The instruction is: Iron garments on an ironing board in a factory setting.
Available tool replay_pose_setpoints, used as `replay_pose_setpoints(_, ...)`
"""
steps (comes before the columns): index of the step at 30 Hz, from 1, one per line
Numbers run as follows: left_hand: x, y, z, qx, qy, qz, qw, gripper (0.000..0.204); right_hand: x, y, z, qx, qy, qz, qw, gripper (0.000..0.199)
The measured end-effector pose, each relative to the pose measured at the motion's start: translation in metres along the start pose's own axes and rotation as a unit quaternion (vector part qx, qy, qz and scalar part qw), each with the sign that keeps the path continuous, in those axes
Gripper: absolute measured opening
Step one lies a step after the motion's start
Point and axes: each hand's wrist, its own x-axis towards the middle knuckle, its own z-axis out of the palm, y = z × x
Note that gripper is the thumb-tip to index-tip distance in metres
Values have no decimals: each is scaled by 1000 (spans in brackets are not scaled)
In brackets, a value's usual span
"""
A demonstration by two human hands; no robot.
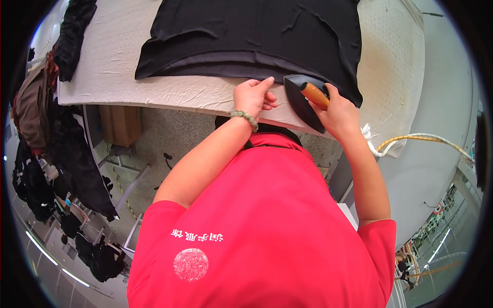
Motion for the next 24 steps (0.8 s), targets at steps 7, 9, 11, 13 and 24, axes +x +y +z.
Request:
replay_pose_setpoints(7, 2, -6, 6, 33, 7, -4, 999, 28, 1, 13, 5, -8, 28, -16, 999, 63)
replay_pose_setpoints(9, 1, -7, 5, 57, 21, -2, 998, 28, 1, 10, 8, -18, 30, -45, 998, 61)
replay_pose_setpoints(11, 0, -6, 4, 75, 25, -6, 997, 29, 1, 5, 8, -20, 26, -50, 998, 59)
replay_pose_setpoints(13, -1, -4, 2, 105, 36, -11, 994, 31, 3, -2, 8, -27, 20, -68, 997, 55)
replay_pose_setpoints(24, -4, 0, -54, 76, 135, 22, 988, 32, 10, -23, 13, -7, 8, -98, 995, 38)
